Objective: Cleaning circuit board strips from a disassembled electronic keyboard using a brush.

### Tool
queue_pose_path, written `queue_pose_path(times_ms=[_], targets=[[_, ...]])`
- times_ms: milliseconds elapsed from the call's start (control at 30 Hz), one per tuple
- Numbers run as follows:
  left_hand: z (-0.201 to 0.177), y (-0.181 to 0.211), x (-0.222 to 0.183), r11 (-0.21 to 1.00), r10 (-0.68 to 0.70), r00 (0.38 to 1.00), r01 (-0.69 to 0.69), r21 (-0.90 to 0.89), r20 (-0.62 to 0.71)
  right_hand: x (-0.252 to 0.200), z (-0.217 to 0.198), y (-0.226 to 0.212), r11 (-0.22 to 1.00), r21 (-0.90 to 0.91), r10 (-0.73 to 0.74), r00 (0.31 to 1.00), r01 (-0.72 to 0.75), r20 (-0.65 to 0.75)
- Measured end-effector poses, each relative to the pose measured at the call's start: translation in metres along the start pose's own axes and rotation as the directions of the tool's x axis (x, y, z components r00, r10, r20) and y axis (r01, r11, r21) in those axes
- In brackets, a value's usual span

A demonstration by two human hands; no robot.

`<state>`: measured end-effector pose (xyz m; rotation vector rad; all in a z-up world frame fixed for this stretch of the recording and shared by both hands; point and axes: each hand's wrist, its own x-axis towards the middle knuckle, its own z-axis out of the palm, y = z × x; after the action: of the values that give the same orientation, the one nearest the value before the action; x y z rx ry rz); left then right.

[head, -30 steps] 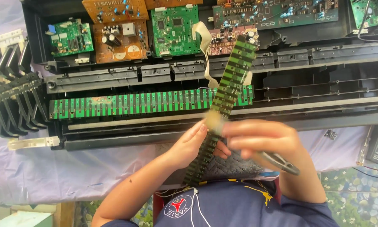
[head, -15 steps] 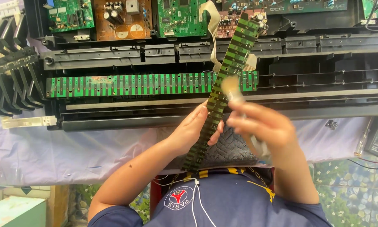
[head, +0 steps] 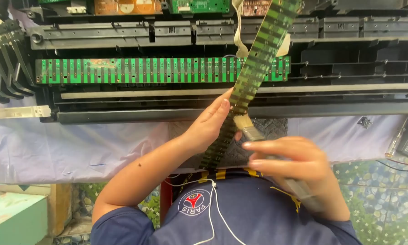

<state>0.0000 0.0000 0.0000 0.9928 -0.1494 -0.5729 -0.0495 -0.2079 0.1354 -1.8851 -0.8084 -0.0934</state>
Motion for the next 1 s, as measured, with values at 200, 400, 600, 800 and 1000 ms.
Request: queue_pose_path(times_ms=[200,400,600,800,1000], targets=[[-0.015,-0.018,0.004,0.993,0.083,0.996,-0.080,0.092,-0.024,0.002,0.031,0.030,0.994,-0.008,-0.110,0.987,0.110,-0.115],[0.027,0.020,-0.002,0.977,-0.014,1.000,0.012,-0.213,-0.006,-0.002,0.041,0.025,0.965,0.178,-0.181,0.980,0.193,-0.085],[0.017,0.010,0.003,0.989,0.045,0.996,-0.035,-0.146,0.071,-0.005,0.047,0.023,0.963,0.157,-0.215,0.976,0.219,-0.041],[0.008,0.005,0.007,0.963,-0.006,0.997,0.025,-0.268,0.071,-0.020,0.020,0.038,0.998,-0.015,-0.063,0.996,0.063,-0.063],[0.019,0.021,0.000,0.963,-0.052,0.999,0.055,-0.263,0.017,-0.006,0.024,0.027,0.999,-0.011,-0.036,0.999,0.036,0.004]])
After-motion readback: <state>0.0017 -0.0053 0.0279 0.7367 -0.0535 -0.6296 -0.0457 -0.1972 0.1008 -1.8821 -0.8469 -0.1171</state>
